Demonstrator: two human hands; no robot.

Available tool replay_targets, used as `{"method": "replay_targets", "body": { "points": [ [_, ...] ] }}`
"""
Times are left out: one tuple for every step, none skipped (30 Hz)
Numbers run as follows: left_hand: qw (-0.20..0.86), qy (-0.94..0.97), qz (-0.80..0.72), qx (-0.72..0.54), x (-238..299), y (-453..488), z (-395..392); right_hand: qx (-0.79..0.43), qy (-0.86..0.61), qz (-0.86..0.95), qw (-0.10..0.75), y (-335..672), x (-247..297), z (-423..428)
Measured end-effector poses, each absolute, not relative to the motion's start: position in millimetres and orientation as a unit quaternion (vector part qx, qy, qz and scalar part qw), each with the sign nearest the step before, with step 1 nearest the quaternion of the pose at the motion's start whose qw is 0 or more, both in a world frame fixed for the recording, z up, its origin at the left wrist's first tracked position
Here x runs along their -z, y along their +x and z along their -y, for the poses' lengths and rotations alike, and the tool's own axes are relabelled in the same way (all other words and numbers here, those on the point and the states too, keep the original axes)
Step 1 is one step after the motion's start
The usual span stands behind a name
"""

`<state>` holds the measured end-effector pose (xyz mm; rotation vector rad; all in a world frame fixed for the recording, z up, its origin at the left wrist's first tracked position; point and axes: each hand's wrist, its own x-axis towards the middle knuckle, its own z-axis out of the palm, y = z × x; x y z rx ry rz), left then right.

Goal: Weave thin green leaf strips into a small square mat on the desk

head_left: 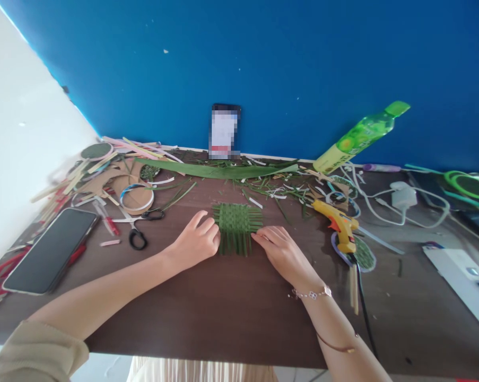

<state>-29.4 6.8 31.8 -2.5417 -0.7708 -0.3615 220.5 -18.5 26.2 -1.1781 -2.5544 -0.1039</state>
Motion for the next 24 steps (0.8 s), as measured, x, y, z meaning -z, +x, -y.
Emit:
{"method": "replay_targets", "body": {
  "points": [
    [0.230,-0.923,0.281,0.132,-31.8,-29.6,-7.5,0.035,-0.414,0.895,0.163,220.2,-25.7,18.5],
    [0.231,-0.922,0.282,0.133,-32.0,-29.8,-8.3,0.033,-0.416,0.894,0.163,219.9,-25.0,18.5],
    [0.231,-0.921,0.283,0.136,-32.0,-29.9,-9.0,0.031,-0.418,0.894,0.162,219.8,-24.3,18.4],
    [0.230,-0.921,0.283,0.139,-32.0,-30.1,-9.7,0.029,-0.420,0.893,0.160,219.9,-23.7,18.2],
    [0.228,-0.921,0.283,0.143,-31.9,-30.2,-10.2,0.026,-0.422,0.892,0.158,220.2,-23.2,17.9],
    [0.227,-0.921,0.282,0.147,-31.6,-30.2,-10.7,0.024,-0.426,0.891,0.155,220.6,-22.9,17.6],
    [0.225,-0.921,0.281,0.150,-31.2,-30.2,-11.1,0.022,-0.429,0.890,0.153,221.0,-22.7,17.4],
    [0.222,-0.922,0.279,0.153,-30.6,-30.2,-11.4,0.021,-0.432,0.889,0.151,221.3,-22.7,17.2],
    [0.221,-0.922,0.278,0.154,-30.1,-30.1,-11.6,0.020,-0.434,0.888,0.150,221.5,-22.8,17.1],
    [0.219,-0.923,0.277,0.153,-29.6,-30.1,-11.7,0.019,-0.436,0.887,0.149,221.4,-22.9,17.1],
    [0.218,-0.924,0.278,0.150,-29.3,-30.1,-11.8,0.019,-0.437,0.887,0.149,221.2,-23.0,17.2],
    [0.216,-0.924,0.279,0.146,-29.2,-30.2,-11.9,0.018,-0.438,0.887,0.148,220.7,-23.1,17.4],
    [0.214,-0.925,0.281,0.141,-29.3,-30.4,-12.1,0.018,-0.438,0.886,0.147,220.2,-23.1,17.5],
    [0.211,-0.926,0.282,0.136,-29.9,-30.7,-12.4,0.018,-0.439,0.886,0.147,219.8,-23.1,17.6],
    [0.208,-0.927,0.283,0.130,-30.7,-31.1,-12.7,0.019,-0.440,0.885,0.147,219.5,-22.9,17.6],
    [0.203,-0.929,0.283,0.123,-31.8,-31.5,-13.1,0.019,-0.441,0.885,0.150,219.5,-22.6,17.5],
    [0.195,-0.932,0.283,0.116,-33.1,-31.9,-13.3,0.019,-0.442,0.883,0.156,219.8,-22.3,17.2],
    [0.184,-0.933,0.288,0.109,-34.4,-32.3,-13.3,0.019,-0.443,0.881,0.166,220.3,-21.9,16.9],
    [0.170,-0.934,0.298,0.105,-35.4,-32.4,-12.9,0.019,-0.444,0.878,0.178,221.0,-21.6,16.6],
    [0.154,-0.932,0.310,0.105,-36.1,-32.3,-12.2,0.018,-0.444,0.875,0.190,221.8,-21.3,16.2],
    [0.138,-0.930,0.322,0.109,-36.3,-31.9,-11.0,0.015,-0.446,0.873,0.200,222.5,-21.1,15.9],
    [0.124,-0.928,0.332,0.116,-36.0,-31.2,-9.4,0.013,-0.448,0.870,0.207,223.1,-20.9,15.7],
    [0.114,-0.927,0.335,0.122,-35.2,-30.4,-7.5,0.010,-0.450,0.867,0.212,223.7,-20.9,15.6],
    [0.106,-0.929,0.333,0.126,-34.1,-29.6,-5.5,0.008,-0.452,0.866,0.214,224.2,-20.9,15.5]
  ]
}}
